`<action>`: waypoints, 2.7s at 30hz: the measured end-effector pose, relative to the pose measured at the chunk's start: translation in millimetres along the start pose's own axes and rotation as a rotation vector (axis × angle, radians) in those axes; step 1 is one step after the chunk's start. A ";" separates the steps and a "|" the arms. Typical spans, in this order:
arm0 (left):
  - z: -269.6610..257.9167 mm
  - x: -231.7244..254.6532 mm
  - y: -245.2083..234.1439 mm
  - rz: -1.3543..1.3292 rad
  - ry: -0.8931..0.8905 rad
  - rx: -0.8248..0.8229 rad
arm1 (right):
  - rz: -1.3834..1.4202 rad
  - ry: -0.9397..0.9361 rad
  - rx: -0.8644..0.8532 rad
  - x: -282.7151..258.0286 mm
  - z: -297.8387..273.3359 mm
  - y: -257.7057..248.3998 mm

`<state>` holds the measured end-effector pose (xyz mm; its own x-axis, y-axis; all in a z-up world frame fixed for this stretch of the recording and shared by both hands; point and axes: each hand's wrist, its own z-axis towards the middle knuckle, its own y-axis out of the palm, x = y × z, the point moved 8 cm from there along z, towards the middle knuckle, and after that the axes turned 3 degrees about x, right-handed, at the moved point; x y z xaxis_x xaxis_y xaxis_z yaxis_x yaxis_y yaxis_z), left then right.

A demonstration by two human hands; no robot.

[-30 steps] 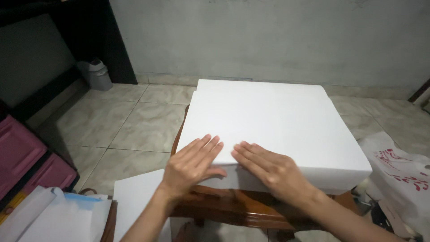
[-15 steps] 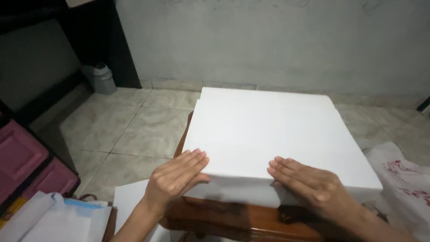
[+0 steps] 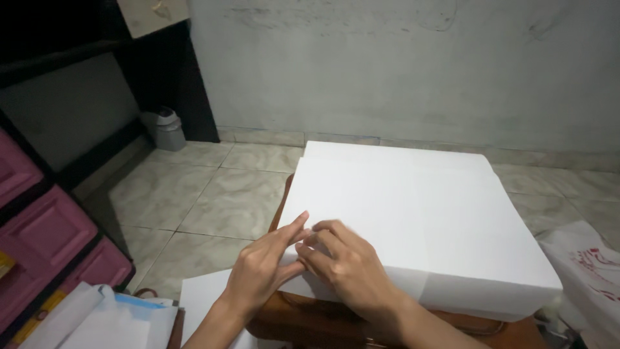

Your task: The person wraps a rectangular cardboard box with white paper on a wooden stool. They fold the paper around the box, smooth the edges, and secure the seams with clear adhesive tape using a handheld dispenser.

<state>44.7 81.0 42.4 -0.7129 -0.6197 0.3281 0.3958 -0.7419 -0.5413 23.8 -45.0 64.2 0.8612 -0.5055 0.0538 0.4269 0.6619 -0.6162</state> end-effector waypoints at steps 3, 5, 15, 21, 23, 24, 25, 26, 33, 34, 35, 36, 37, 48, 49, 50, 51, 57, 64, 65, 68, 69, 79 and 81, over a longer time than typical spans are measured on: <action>0.8 -0.8 -1.5 -0.010 0.025 -0.010 | 0.027 0.013 0.017 -0.3 3.4 -2.4; 1.2 -0.6 -1.8 0.013 0.079 0.009 | 0.023 0.005 0.013 3.3 -2.1 -4.8; -2.8 -5.8 5.1 0.067 0.100 0.054 | -0.075 0.107 -0.146 58.5 -61.0 -62.3; 8.3 -32.8 9.3 -0.233 -0.515 0.152 | -0.049 0.368 -0.204 87.9 -77.4 -77.3; 0.2 -49.4 23.4 -0.420 -0.748 0.135 | -0.053 0.377 -0.213 90.4 -81.4 -77.9; -3.2 -56.1 34.1 -0.487 -0.812 0.087 | -0.066 0.354 -0.213 87.9 -83.5 -78.7; -7.6 -62.9 46.1 -0.555 -0.874 0.038 | -0.078 0.330 -0.212 85.0 -85.1 -79.0; -5.5 -64.8 50.0 -0.573 -0.814 0.066 | -0.093 0.302 -0.208 82.0 -84.8 -78.8; -5.5 -61.3 64.1 -0.466 -0.723 0.045 | -0.182 0.242 -0.249 75.6 -87.6 -73.7; -5.7 -60.1 62.7 -0.453 -0.758 0.022 | -0.191 0.237 -0.260 74.8 -87.0 -72.5; -2.8 -56.1 58.8 -0.466 -0.743 0.030 | -0.203 0.230 -0.259 73.4 -85.5 -71.1; -0.6 -51.2 55.5 -0.479 -0.730 0.036 | -0.213 0.224 -0.260 71.2 -84.3 -69.6; 1.2 -47.0 51.9 -0.492 -0.717 0.042 | -0.224 0.218 -0.261 69.0 -83.1 -68.5; -11.9 -42.1 30.6 -0.082 -0.495 -0.278 | -0.314 0.086 -0.292 52.6 -80.0 -42.0; -11.5 -43.3 30.2 -0.069 -0.486 -0.289 | -0.315 0.082 -0.305 51.4 -79.9 -37.8; -10.9 -42.3 28.2 -0.066 -0.456 -0.279 | -0.362 0.098 -0.380 52.9 -81.6 -29.7; -10.4 -40.9 26.1 -0.063 -0.426 -0.270 | -0.410 0.114 -0.455 55.0 -82.9 -21.6; -12.4 -43.4 24.0 -0.050 -0.414 -0.300 | -0.572 0.145 -0.689 50.0 -86.9 6.8; -6.5 -36.3 15.7 -0.033 -0.322 -0.316 | -0.440 -0.001 -0.254 33.7 -75.6 -3.2; -7.1 -37.0 15.3 -0.017 -0.336 -0.336 | -0.524 0.028 -0.402 36.5 -81.4 7.4; -7.9 -38.6 15.1 0.025 -0.366 -0.380 | -0.702 0.073 -0.680 41.2 -92.7 22.4; -9.3 -38.6 14.8 0.039 -0.374 -0.392 | -0.706 0.062 -0.662 39.0 -91.1 21.6; 7.0 7.5 4.0 0.262 0.104 -0.130 | -0.705 -0.064 -0.374 40.9 -87.0 10.3; 3.4 27.4 42.8 0.253 0.195 -0.229 | -0.770 -0.057 -0.432 48.5 -89.2 16.6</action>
<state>44.1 31.4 30.8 -0.7150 -0.6988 0.0207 0.4495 -0.4822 -0.7519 48.0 -107.9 -13.6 0.3952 -0.6886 0.6079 0.7621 -0.1236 -0.6355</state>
